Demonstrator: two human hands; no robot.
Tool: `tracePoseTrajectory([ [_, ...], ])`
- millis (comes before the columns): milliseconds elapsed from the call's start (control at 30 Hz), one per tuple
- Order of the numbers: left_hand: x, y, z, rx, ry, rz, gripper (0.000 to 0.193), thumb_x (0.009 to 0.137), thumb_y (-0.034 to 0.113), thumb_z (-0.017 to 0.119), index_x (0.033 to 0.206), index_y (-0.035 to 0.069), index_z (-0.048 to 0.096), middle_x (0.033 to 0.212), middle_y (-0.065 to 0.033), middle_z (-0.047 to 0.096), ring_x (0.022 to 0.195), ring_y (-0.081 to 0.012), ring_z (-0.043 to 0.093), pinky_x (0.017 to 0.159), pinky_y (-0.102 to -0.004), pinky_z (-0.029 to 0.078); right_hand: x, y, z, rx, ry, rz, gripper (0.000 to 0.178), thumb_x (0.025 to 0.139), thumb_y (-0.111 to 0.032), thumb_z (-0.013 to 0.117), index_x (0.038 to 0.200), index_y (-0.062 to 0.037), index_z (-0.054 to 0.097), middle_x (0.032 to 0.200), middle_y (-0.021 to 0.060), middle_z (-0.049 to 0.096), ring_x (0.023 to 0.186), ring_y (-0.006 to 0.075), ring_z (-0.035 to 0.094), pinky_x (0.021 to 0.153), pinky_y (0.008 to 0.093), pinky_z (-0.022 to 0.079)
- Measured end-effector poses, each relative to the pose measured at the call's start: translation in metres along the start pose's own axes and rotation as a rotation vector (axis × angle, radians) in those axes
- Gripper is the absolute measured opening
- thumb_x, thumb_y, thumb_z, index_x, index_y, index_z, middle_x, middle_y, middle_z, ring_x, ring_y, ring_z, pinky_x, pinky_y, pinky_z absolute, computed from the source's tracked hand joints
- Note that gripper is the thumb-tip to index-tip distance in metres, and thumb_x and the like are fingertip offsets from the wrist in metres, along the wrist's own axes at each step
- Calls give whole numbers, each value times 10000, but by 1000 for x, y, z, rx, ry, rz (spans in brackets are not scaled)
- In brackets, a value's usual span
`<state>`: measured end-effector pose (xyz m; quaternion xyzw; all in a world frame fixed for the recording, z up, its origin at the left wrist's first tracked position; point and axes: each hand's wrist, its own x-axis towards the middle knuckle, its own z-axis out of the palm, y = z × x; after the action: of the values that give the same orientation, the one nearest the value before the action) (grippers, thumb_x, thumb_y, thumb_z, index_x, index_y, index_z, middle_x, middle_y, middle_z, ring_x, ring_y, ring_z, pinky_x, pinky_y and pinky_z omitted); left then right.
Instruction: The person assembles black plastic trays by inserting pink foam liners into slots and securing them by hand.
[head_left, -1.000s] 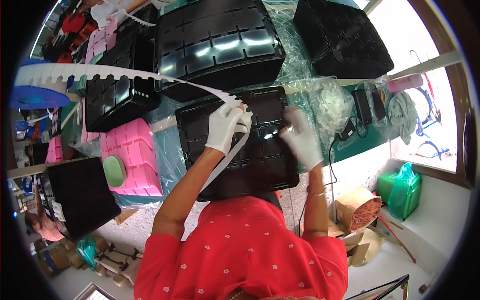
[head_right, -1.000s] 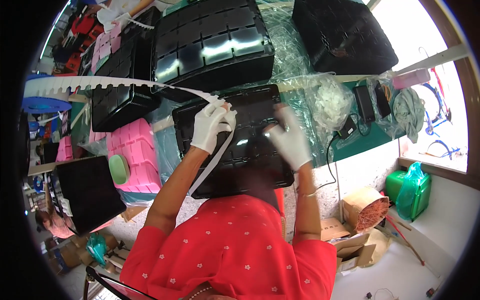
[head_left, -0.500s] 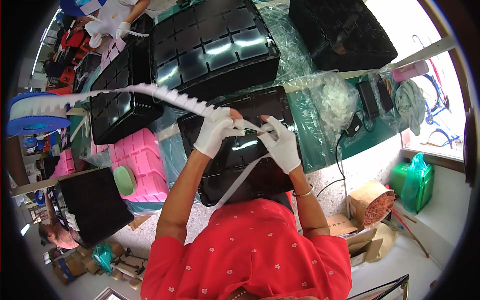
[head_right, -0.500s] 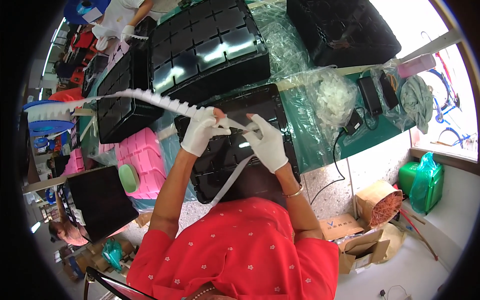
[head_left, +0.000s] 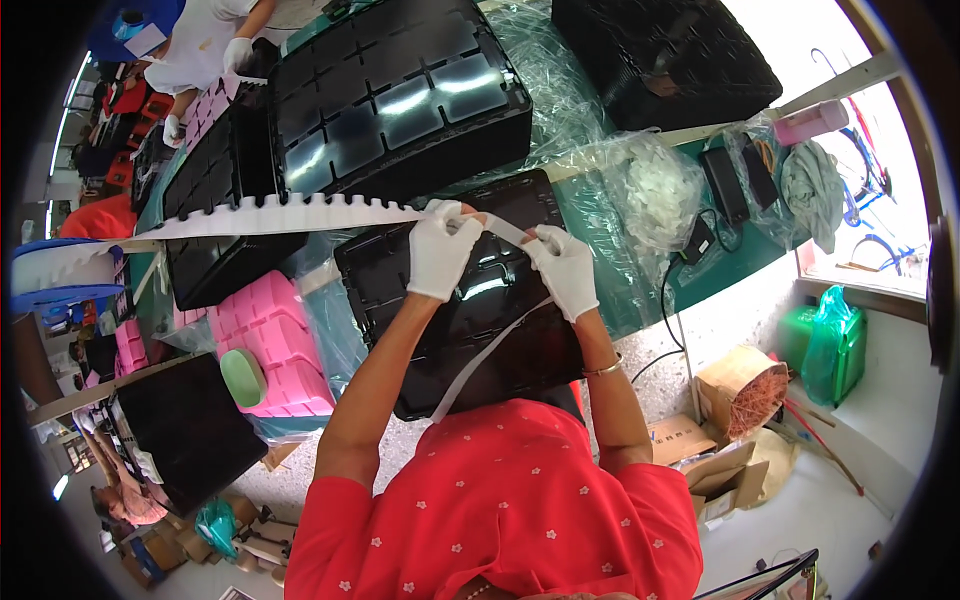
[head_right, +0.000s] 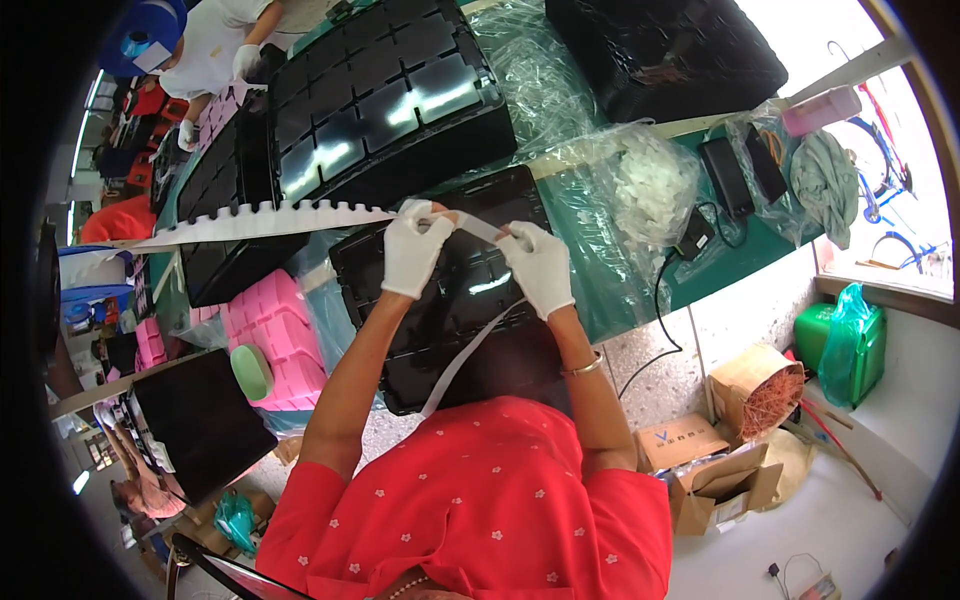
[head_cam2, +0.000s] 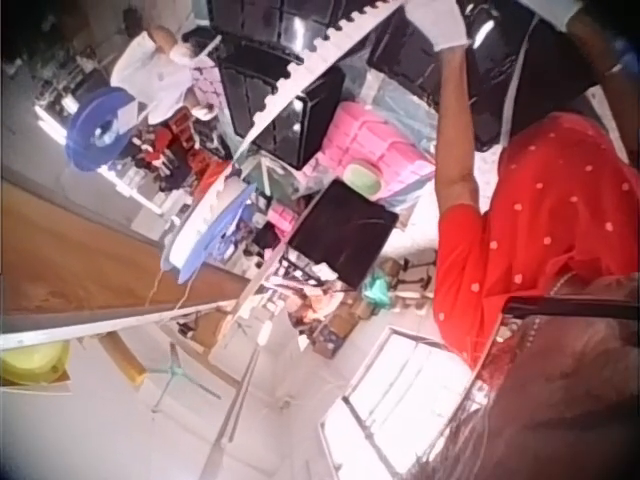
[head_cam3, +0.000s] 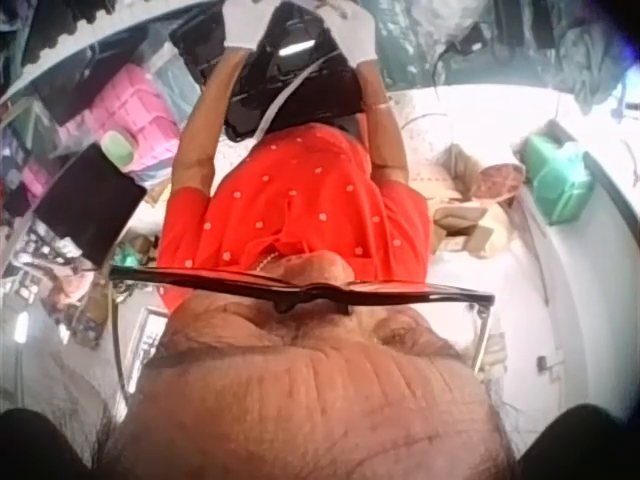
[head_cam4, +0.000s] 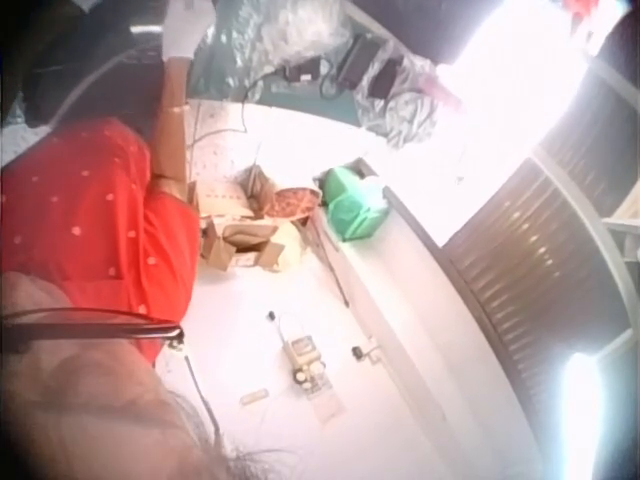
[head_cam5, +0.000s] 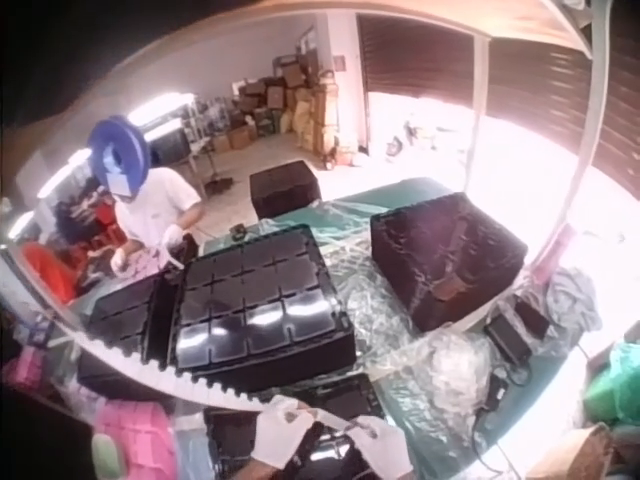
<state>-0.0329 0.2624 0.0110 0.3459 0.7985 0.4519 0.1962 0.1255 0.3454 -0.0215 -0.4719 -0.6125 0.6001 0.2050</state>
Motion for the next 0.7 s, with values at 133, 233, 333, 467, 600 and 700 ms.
tracePoseTrajectory([
  [133,8,-44,39,171,-24,-84,133,769,223,715,789,92,710,828,-85,629,751,-298,620,686,-373,481,9,17,-2,-248,90,-145,304,879,-155,676,1166,-56,669,641,79,588,577,128,578,562,293,462],
  [233,5,-59,59,234,129,75,141,751,239,737,778,103,711,856,-66,638,774,-285,612,726,-396,465,17,33,-3,-529,158,-395,314,896,-167,633,1208,-133,653,709,105,640,622,250,641,574,345,493],
  [333,4,-63,73,336,207,126,151,746,245,743,769,99,711,959,-51,634,922,-286,573,804,-419,429,19,36,-6,-705,104,-414,323,912,-178,590,1233,-201,621,790,93,666,677,325,644,582,392,512],
  [467,6,-60,77,380,238,169,135,754,225,728,773,91,715,1035,-50,622,1020,-295,524,838,-430,410,24,34,-7,-854,35,-439,318,913,-174,581,1228,-222,589,777,66,644,648,306,642,554,411,512],
  [600,9,-61,75,424,234,199,115,754,208,718,770,94,720,1030,-48,622,999,-296,530,838,-430,414,30,33,-5,-1033,-22,-463,292,924,-190,553,1213,-229,565,744,50,616,621,288,640,506,411,500],
  [700,10,-63,75,437,232,203,109,737,209,728,758,102,728,1012,-44,628,983,-301,534,827,-432,419,32,29,-6,-1142,-93,-509,275,937,-178,524,1205,-225,566,745,48,617,612,269,645,488,395,498],
])
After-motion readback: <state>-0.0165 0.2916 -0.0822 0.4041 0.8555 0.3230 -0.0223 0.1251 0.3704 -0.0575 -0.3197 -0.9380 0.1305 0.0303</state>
